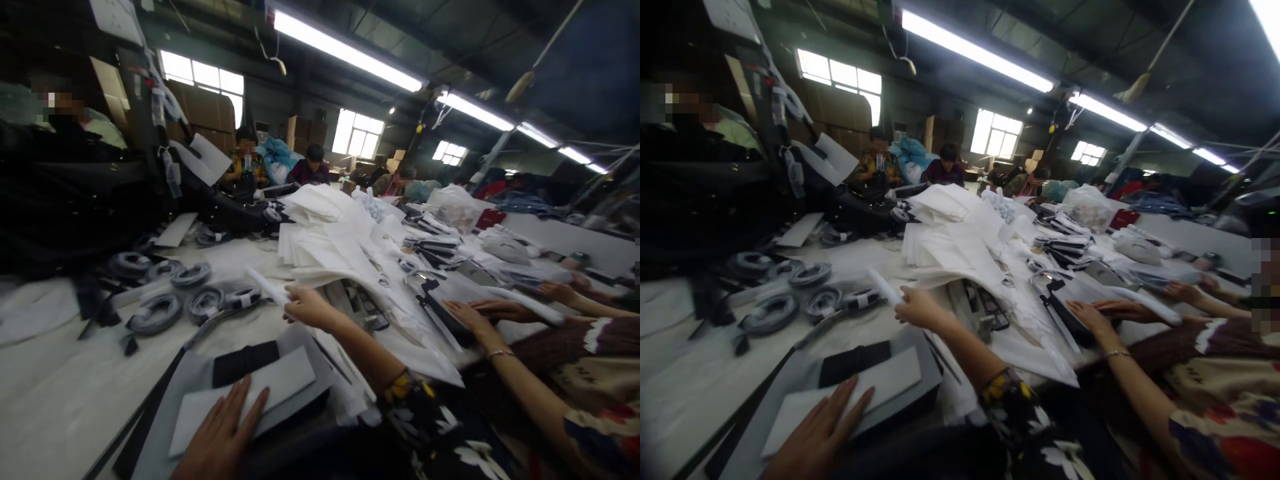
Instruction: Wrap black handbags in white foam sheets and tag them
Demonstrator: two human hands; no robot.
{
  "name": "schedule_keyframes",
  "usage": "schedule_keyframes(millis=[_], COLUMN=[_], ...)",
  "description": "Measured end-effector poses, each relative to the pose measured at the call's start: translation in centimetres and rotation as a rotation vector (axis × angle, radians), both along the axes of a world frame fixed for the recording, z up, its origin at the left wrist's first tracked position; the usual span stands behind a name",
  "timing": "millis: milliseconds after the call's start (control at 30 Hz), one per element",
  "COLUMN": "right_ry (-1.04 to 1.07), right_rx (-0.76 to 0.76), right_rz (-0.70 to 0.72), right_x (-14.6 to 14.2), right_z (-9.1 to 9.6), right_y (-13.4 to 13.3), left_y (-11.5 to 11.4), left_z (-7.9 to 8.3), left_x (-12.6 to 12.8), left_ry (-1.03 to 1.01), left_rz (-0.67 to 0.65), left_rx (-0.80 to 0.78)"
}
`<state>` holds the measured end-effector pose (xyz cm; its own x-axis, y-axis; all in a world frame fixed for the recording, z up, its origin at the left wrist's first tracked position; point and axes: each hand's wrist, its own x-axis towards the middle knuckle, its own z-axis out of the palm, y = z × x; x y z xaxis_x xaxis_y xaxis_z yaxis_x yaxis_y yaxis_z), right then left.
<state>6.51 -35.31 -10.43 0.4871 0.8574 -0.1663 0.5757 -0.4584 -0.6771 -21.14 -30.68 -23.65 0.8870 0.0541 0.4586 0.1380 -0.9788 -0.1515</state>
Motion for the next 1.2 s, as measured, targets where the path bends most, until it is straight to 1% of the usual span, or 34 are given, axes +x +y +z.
schedule_keyframes(millis=[33, 67, 100, 167, 233, 267, 300, 367, 400, 467, 533, 600, 667, 733, 800, 867, 933, 1000, 1067, 1133, 1200], right_ry=[0.044, 0.081, 0.100, 0.060, 0.019, 0.009, 0.004, -0.030, -0.069, -0.180, -0.306, -0.430, -0.547, -0.637, -0.683, -0.714, -0.764, -0.818, -0.871, -0.917, -0.930], right_rx=[0.050, 0.194, 0.299, 0.347, 0.316, 0.286, 0.254, 0.212, 0.217, 0.274, 0.363, 0.458, 0.551, 0.620, 0.659, 0.677, 0.677, 0.659, 0.619, 0.555, 0.526], right_rz=[0.049, 0.128, 0.207, 0.318, 0.396, 0.418, 0.434, 0.423, 0.394, 0.334, 0.272, 0.234, 0.183, 0.129, 0.068, 0.029, 0.022, 0.069, 0.154, 0.239, 0.303], right_x=[-0.4, -0.7, -0.8, -1.0, -1.2, -1.5, -1.9, -2.9, -3.6, -4.8, -6.0, -6.9, -7.4, -7.7, -7.9, -8.1, -8.5, -9.0, -9.5, -9.7, -9.4], right_z=[0.7, 1.5, 2.5, 4.1, 4.7, 4.5, 3.9, 1.8, 0.4, -2.6, -5.3, -7.3, -8.7, -9.6, -10.2, -10.4, -10.0, -9.1, -8.2, -7.8, -8.3], right_y=[-2.5, -5.1, -7.6, -12.2, -15.9, -17.4, -18.8, -20.7, -21.4, -22.2, -22.0, -21.1, -19.7, -18.4, -17.6, -17.4, -17.7, -18.0, -17.7, -16.6, -15.1], left_y=[0.0, 0.2, 0.4, 1.3, 2.4, 2.9, 3.3, 3.9, 3.9, 3.8, 3.4, 3.1, 2.7, 2.3, 1.7, 1.0, 0.3, -0.2, -0.5, -0.8, -1.1], left_z=[0.7, 1.4, 2.3, 4.4, 7.0, 8.4, 9.7, 11.6, 12.2, 12.6, 12.4, 12.2, 12.2, 12.0, 11.2, 9.6, 7.4, 5.2, 3.5, 2.6, 2.4], left_x=[-0.2, -0.2, -0.1, 0.5, 1.4, 1.8, 2.2, 2.8, 2.9, 3.0, 2.8, 2.6, 2.4, 2.2, 2.0, 1.6, 1.0, 0.5, 0.1, 0.0, 0.2], left_ry=[0.013, 0.042, 0.095, 0.266, 0.416, 0.495, 0.533, 0.574, 0.583, 0.598, 0.602, 0.596, 0.591, 0.587, 0.570, 0.517, 0.404, 0.260, 0.144, 0.081, 0.050], left_rz=[0.021, 0.017, 0.022, 0.028, 0.011, -0.035, -0.080, -0.113, -0.114, -0.092, -0.081, -0.074, -0.062, -0.047, -0.034, -0.010, 0.010, 0.002, -0.009, -0.012, -0.010], left_rx=[-0.033, -0.082, -0.147, -0.324, -0.491, -0.539, -0.580, -0.609, -0.611, -0.611, -0.624, -0.639, -0.638, -0.610, -0.544, -0.446, -0.329, -0.209, -0.111, -0.042, 0.019])
